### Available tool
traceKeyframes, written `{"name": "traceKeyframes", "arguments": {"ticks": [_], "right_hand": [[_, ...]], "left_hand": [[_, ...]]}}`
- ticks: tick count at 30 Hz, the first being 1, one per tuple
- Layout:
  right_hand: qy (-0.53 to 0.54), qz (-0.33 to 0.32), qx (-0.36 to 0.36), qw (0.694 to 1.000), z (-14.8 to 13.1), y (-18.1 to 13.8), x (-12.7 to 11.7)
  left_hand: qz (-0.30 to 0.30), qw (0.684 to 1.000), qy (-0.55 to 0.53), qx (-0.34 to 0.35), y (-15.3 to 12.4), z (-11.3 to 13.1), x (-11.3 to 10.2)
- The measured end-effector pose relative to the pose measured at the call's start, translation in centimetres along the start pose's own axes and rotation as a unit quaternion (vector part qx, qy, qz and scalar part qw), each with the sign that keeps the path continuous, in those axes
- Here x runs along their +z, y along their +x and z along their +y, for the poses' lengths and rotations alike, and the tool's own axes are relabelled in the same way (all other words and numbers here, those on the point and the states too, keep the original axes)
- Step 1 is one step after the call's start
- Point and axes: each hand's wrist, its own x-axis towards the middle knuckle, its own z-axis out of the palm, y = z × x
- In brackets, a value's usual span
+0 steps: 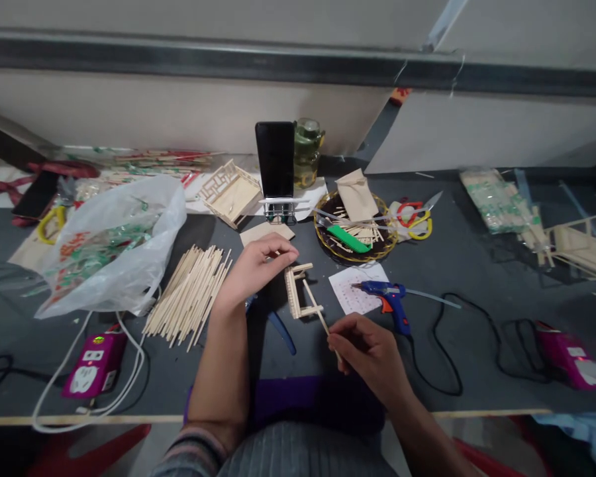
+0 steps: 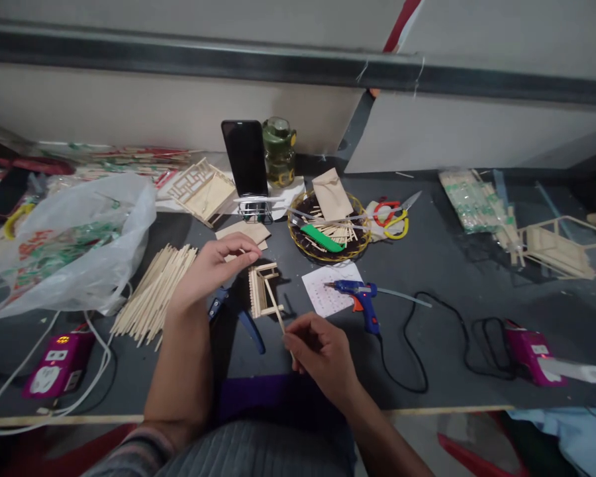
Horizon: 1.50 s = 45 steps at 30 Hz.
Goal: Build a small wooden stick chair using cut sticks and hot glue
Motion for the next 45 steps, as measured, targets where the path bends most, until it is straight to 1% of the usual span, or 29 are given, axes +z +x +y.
{"name": "traceKeyframes", "arguments": {"ticks": [4, 8, 12, 14, 16, 17, 19, 20, 21, 22, 24, 25, 27, 29, 31, 35, 38, 39, 40, 41, 43, 44, 45], "right_hand": [[-0.006, 0.012, -0.012, 1.000, 0.0, 0.1, -0.1], [-0.034, 0.034, -0.052, 0.997, 0.1, -0.2, 0.0], [-0.101, 0.057, -0.107, 0.988, 0.3, -0.5, -0.2], [-0.162, 0.090, -0.154, 0.971, 0.1, -0.4, -1.1], [-0.252, 0.137, -0.208, 0.935, -0.7, -0.1, -2.8], [-0.305, 0.165, -0.231, 0.909, -1.2, 0.2, -3.9], [-0.409, 0.165, -0.246, 0.863, -2.6, 1.3, -6.3], [-0.457, 0.163, -0.264, 0.834, -3.4, 2.0, -7.6], [-0.502, 0.177, -0.277, 0.800, -4.1, 2.9, -8.8], [-0.550, 0.172, -0.281, 0.768, -4.7, 3.9, -9.9], [-0.639, 0.144, -0.265, 0.708, -5.5, 6.1, -11.9], [-0.676, 0.123, -0.248, 0.683, -5.7, 7.1, -12.7], [-0.730, 0.085, -0.209, 0.645, -6.0, 9.0, -13.8], [-0.756, 0.060, -0.180, 0.627, -6.0, 10.3, -14.2], [-0.760, 0.045, -0.168, 0.627, -5.8, 11.2, -14.1], [-0.750, 0.028, -0.143, 0.645, -5.3, 12.6, -13.5], [-0.752, 0.031, -0.124, 0.647, -5.0, 13.2, -13.6], [-0.748, 0.037, -0.122, 0.652, -5.1, 13.1, -13.7], [-0.736, 0.045, -0.125, 0.663, -5.3, 12.9, -13.8], [-0.716, 0.052, -0.136, 0.683, -5.5, 12.5, -13.6], [-0.643, 0.060, -0.188, 0.740, -6.5, 11.1, -12.6], [-0.586, 0.060, -0.227, 0.776, -7.1, 10.1, -11.7], [-0.528, 0.065, -0.262, 0.805, -7.7, 9.2, -10.6]], "left_hand": [[0.000, 1.000, -0.011, 0.012, 0.0, 0.1, -0.1], [-0.008, 1.000, -0.009, 0.014, 0.1, 0.1, -0.1], [0.007, 1.000, -0.007, 0.002, 0.2, 0.1, 0.0], [0.030, 0.999, -0.014, -0.001, 0.2, 0.2, 0.1], [0.062, 0.998, -0.028, -0.009, 0.1, 0.2, 0.2], [0.078, 0.996, -0.038, -0.014, 0.1, 0.2, 0.3], [0.106, 0.992, -0.056, -0.025, 0.0, 0.2, 0.3], [0.116, 0.991, -0.063, -0.027, -0.1, 0.2, 0.4], [0.123, 0.990, -0.067, -0.027, -0.1, 0.1, 0.3], [0.129, 0.989, -0.066, -0.025, -0.1, 0.1, 0.3], [0.140, 0.988, -0.059, -0.017, -0.1, 0.1, 0.2], [0.146, 0.988, -0.053, -0.013, -0.1, 0.1, 0.1], [0.156, 0.987, -0.043, -0.005, -0.1, 0.0, 0.0], [0.160, 0.986, -0.038, -0.001, 0.0, -0.1, -0.1], [0.159, 0.987, -0.036, -0.001, 0.0, -0.2, 0.0], [0.156, 0.987, -0.036, -0.001, 0.0, -0.1, 0.1], [0.159, 0.987, -0.027, 0.001, 0.0, -0.2, -0.1], [0.163, 0.986, -0.023, 0.001, 0.0, -0.2, -0.2], [0.168, 0.986, -0.021, -0.001, -0.1, -0.2, -0.3], [0.175, 0.984, -0.020, -0.002, -0.1, -0.1, -0.3], [0.185, 0.982, -0.027, -0.002, -0.4, 0.4, -0.3], [0.187, 0.982, -0.031, 0.001, -0.6, 0.8, -0.1], [0.178, 0.983, -0.038, 0.006, -0.8, 1.3, 0.2]]}}
